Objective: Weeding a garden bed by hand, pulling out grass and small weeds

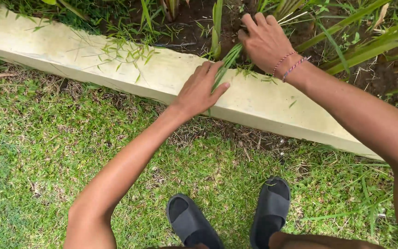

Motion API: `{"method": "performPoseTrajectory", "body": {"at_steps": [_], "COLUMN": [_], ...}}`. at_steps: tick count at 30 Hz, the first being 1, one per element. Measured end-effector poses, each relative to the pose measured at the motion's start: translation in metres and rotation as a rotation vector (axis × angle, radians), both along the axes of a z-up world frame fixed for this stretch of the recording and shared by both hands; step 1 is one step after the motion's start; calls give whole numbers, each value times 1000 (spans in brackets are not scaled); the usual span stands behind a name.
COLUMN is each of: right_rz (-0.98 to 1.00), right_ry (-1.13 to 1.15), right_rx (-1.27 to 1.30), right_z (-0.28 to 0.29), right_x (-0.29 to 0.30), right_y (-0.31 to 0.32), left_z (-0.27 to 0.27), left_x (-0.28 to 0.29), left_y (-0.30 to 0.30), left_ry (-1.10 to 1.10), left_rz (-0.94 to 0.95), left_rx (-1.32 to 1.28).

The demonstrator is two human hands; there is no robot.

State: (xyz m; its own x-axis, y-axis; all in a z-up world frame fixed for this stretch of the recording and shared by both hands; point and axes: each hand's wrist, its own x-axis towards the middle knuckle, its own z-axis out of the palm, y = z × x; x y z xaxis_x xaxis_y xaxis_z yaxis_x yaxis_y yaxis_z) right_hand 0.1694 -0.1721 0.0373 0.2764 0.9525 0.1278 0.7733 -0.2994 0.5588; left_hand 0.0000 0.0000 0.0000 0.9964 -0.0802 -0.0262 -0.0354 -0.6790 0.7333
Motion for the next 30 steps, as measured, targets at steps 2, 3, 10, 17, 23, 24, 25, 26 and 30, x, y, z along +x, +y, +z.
{"method": "performPoseTrajectory", "body": {"at_steps": [2, 3, 10, 17, 23, 24, 25, 26, 30], "right_rz": [-9, -14, -603, -387, -222, -288, -288, -536, -603], "right_ry": [100, 195, 1235, 1197, 1062, 1198, 1207, 1286, 1157], "right_rx": [74, 152, 678, 934, 970, 1071, 1071, 1231, 1291], "right_z": [-15, -20, -22, -37, -63, -70, -80, -89, -123], "right_x": [0, 2, -22, -5, 8, 11, 18, 25, 30], "right_y": [-6, -8, -21, 1, 22, 27, 30, 32, 35], "left_z": [-11, -14, -43, -59, -71, -75, -79, -83, -79], "left_x": [3, 7, 12, 5, 8, 8, 9, 10, 10], "left_y": [5, 9, 17, 12, 17, 18, 19, 20, 22], "left_ry": [-30, -63, -264, -491, -488, -514, -508, -523, -515], "left_rz": [25, 53, 272, 250, 236, 231, 234, 293, 347], "left_rx": [-66, -130, -299, -41, -356, -500, -495, -461, -555]}}
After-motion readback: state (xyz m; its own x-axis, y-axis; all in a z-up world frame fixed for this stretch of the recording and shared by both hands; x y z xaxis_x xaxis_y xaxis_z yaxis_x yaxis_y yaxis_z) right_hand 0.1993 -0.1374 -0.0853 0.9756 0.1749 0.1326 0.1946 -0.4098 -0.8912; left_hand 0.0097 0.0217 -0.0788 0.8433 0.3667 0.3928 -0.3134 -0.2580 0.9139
